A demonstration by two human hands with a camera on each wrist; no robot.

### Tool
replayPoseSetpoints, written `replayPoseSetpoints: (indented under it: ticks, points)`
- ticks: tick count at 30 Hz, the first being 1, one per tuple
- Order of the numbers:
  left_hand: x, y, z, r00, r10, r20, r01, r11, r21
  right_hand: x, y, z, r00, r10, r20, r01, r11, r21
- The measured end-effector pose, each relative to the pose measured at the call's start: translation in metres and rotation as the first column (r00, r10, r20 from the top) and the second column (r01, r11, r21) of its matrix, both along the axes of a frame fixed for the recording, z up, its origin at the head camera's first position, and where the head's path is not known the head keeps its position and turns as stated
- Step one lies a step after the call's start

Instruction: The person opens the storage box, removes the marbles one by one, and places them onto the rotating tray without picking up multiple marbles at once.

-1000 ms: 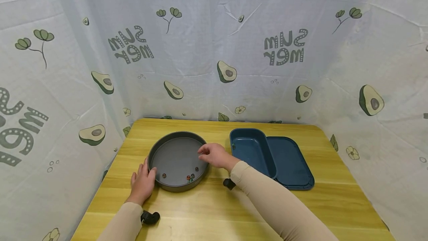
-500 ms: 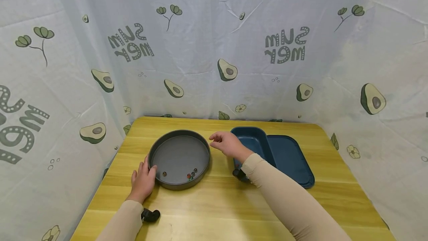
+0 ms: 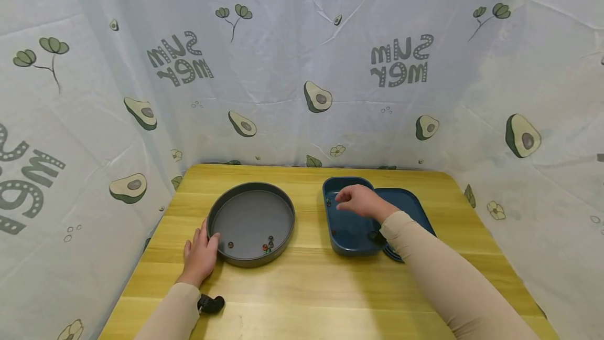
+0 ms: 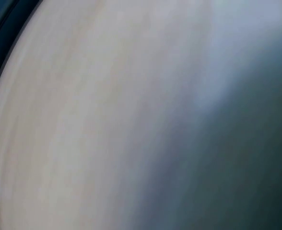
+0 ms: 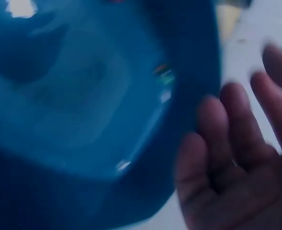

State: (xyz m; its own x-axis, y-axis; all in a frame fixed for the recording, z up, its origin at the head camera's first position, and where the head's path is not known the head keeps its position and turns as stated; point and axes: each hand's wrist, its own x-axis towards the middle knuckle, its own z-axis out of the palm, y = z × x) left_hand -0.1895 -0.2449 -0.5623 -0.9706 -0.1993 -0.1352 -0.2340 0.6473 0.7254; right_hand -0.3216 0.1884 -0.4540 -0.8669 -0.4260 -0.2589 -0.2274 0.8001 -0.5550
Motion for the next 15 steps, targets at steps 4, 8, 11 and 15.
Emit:
replayPoseSetpoints:
  ticks: [4,8,11,15]
  points:
    - [0.001,0.001,0.002,1.0,-0.002,0.002,0.002,1.0,-0.007,0.006,0.018,-0.008,0.985,0.144,0.093,-0.158,0.975,0.157]
    - [0.002,0.001,0.003,1.0,-0.004,0.007,0.004,1.0,-0.006,0.017,0.023,-0.016,0.963,0.214,0.164,-0.251,0.935,0.252]
    - [0.002,0.002,0.003,1.0,-0.005,0.012,0.005,1.0,-0.001,0.023,0.023,-0.021,0.949,0.241,0.203,-0.294,0.91,0.294]
    - [0.002,0.002,0.003,1.0,-0.007,0.019,0.007,1.0,0.0,0.026,0.022,-0.028,0.932,0.29,0.218,-0.35,0.874,0.336]
